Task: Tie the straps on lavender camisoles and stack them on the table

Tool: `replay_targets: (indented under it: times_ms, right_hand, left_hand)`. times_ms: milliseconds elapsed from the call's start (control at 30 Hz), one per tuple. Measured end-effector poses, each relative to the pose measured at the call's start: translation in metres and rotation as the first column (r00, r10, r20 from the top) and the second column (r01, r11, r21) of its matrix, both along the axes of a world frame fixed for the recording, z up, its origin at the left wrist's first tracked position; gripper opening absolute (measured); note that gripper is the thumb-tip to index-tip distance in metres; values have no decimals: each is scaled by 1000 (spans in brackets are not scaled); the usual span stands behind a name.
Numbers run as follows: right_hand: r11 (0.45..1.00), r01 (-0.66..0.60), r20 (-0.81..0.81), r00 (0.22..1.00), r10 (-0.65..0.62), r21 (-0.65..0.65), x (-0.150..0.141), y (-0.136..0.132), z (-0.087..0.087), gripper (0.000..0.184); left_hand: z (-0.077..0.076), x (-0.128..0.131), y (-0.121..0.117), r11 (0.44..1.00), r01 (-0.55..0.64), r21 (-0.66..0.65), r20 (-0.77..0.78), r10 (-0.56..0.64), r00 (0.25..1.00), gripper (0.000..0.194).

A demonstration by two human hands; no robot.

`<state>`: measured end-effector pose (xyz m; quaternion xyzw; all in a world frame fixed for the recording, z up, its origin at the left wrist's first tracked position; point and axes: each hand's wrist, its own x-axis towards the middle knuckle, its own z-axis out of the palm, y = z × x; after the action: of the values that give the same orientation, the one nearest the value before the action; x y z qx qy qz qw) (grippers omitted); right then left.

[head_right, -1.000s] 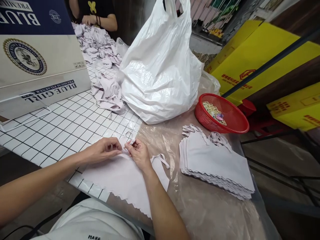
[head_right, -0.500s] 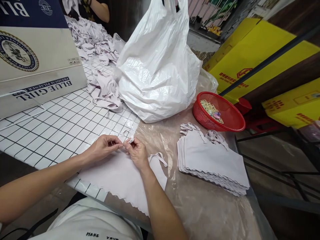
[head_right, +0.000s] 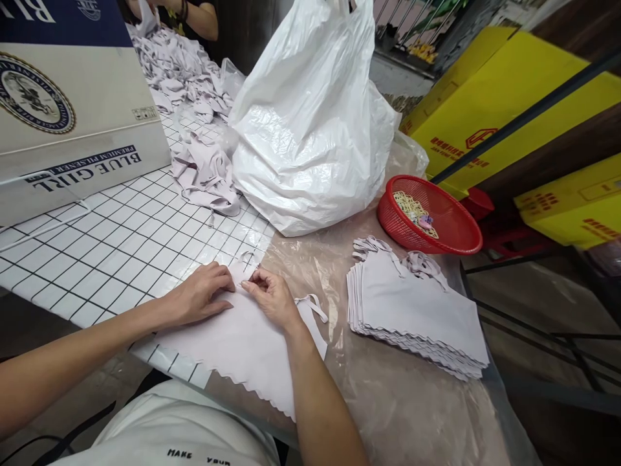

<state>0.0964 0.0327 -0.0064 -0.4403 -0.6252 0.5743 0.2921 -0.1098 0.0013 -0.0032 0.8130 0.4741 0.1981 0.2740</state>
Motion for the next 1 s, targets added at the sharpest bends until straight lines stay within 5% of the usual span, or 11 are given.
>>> replay_targets:
  times_ms: [333,1000]
  right_hand:
    - [971,-222,242,951,195,92,5,-4,17,21]
    - [949,-277,266,936,230,152,5,-5,21,19]
  left_hand:
    - [-7,2,-5,999,15,-44,51,-12,999,3]
    - [-3,6,-3,994,2,-112,76,6,997,9]
